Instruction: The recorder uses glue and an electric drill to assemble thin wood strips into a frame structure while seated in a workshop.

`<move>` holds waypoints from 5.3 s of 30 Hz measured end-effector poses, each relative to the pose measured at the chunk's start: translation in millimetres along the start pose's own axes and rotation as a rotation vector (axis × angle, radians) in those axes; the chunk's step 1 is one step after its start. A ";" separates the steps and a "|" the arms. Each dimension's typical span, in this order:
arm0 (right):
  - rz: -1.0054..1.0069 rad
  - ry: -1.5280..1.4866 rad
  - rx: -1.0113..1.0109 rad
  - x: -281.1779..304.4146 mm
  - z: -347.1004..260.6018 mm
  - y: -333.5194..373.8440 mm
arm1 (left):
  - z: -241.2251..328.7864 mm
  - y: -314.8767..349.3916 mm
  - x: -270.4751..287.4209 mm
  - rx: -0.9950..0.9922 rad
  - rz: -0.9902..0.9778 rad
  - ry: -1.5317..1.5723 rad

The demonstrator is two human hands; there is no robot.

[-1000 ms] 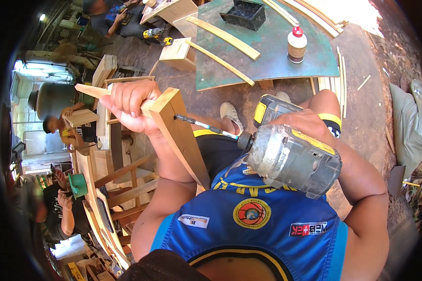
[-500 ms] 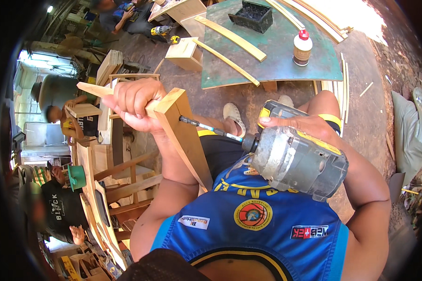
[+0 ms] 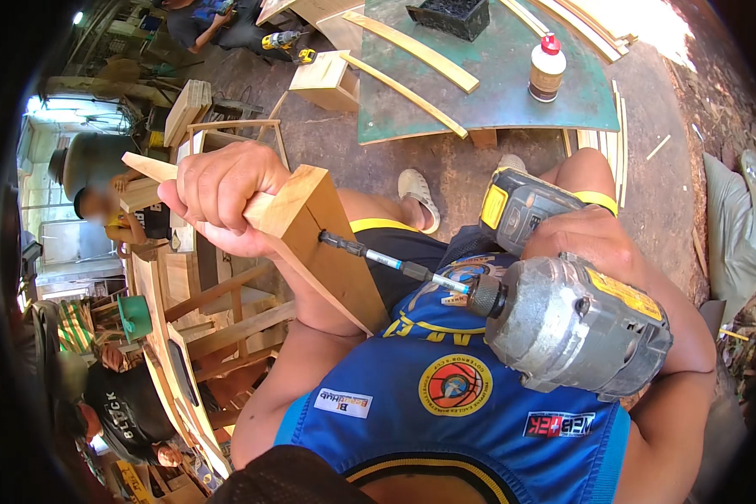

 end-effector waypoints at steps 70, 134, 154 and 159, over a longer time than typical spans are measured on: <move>0.050 -0.200 -0.284 -30.6 239.0 -119.9 | 32.2 15.1 220.8 0.515 0.355 -1.835; 0.527 0.150 -0.422 -151.8 320.2 -146.3 | 97.7 140.6 260.4 0.557 0.975 -0.465; 0.417 -0.244 -0.411 -127.2 301.6 -125.0 | 81.0 129.5 243.8 0.619 0.840 -0.435; 0.382 -0.299 -0.407 -124.7 305.2 -126.8 | 84.5 127.1 240.4 0.615 0.813 -0.430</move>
Point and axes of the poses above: each hand's wrist, its own y-axis away from the middle knuckle, its own x-axis out of the back of the hand, z = x × y, the point moved 2 cm from there along -y, towards the middle knuckle, and after that the axes turned 14 degrees about x, right-handed, at the moved point
